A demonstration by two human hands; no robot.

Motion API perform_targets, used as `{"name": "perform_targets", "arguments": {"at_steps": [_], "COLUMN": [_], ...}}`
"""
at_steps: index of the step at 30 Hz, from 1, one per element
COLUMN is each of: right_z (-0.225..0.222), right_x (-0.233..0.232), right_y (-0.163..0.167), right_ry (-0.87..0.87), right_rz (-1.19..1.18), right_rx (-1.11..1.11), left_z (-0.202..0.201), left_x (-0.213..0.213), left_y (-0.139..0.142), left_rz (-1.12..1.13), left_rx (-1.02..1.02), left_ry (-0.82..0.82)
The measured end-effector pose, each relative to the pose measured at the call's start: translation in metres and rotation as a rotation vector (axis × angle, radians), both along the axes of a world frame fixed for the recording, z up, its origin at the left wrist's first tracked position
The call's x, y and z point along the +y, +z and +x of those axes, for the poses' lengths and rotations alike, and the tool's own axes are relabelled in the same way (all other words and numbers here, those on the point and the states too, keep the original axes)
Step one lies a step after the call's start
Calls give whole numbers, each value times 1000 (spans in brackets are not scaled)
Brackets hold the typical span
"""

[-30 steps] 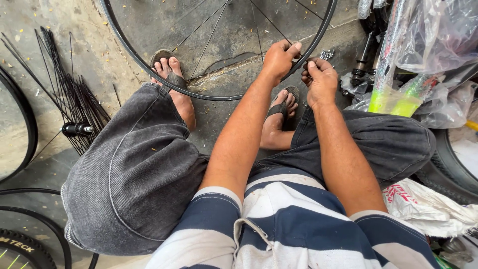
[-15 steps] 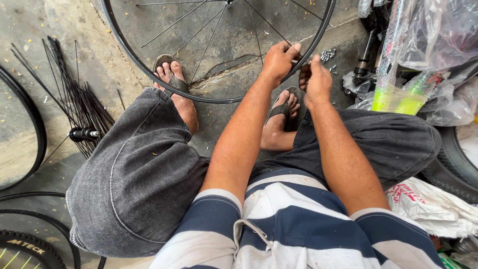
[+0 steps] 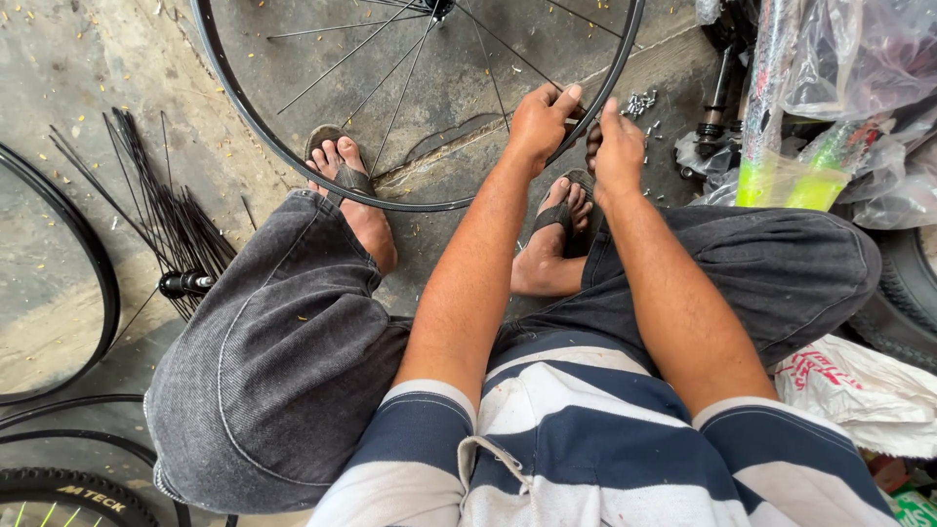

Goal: The person sits on the floor lacing spokes into a bicycle wheel, inserting spoke ends through the hub flange and threading them into the rim holes, turning the wheel as they work around it. Loose spokes and nipples lie on the floor beside them, with spare rims and a pile of spokes nearby.

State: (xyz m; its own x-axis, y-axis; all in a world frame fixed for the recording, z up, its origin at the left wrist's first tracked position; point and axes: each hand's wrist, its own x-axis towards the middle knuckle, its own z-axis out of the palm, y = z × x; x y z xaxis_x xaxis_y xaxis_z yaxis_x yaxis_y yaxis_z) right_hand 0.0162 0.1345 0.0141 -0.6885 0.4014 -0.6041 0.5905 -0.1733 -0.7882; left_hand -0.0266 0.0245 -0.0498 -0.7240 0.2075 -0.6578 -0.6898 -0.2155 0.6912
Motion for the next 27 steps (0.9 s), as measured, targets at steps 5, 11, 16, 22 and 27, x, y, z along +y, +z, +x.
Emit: {"name": "perform_targets", "arguments": {"at_steps": [5, 11, 16, 22, 27], "right_z": [-3, -4, -3, -1, 2], "right_x": [-6, -10, -5, -3, 2], "right_y": [10, 13, 10, 0, -4], "right_ry": [14, -16, -3, 2, -78], "right_rz": [12, 19, 10, 60, 59], "right_rx": [60, 40, 42, 49, 11], "left_z": [1, -1, 0, 0, -1], "left_x": [-2, -3, -2, -1, 0], "left_y": [3, 6, 6, 4, 2], "left_rz": [24, -5, 22, 36, 74], "left_rx": [-17, -4, 7, -18, -23], "left_ry": [2, -9, 10, 24, 25]}}
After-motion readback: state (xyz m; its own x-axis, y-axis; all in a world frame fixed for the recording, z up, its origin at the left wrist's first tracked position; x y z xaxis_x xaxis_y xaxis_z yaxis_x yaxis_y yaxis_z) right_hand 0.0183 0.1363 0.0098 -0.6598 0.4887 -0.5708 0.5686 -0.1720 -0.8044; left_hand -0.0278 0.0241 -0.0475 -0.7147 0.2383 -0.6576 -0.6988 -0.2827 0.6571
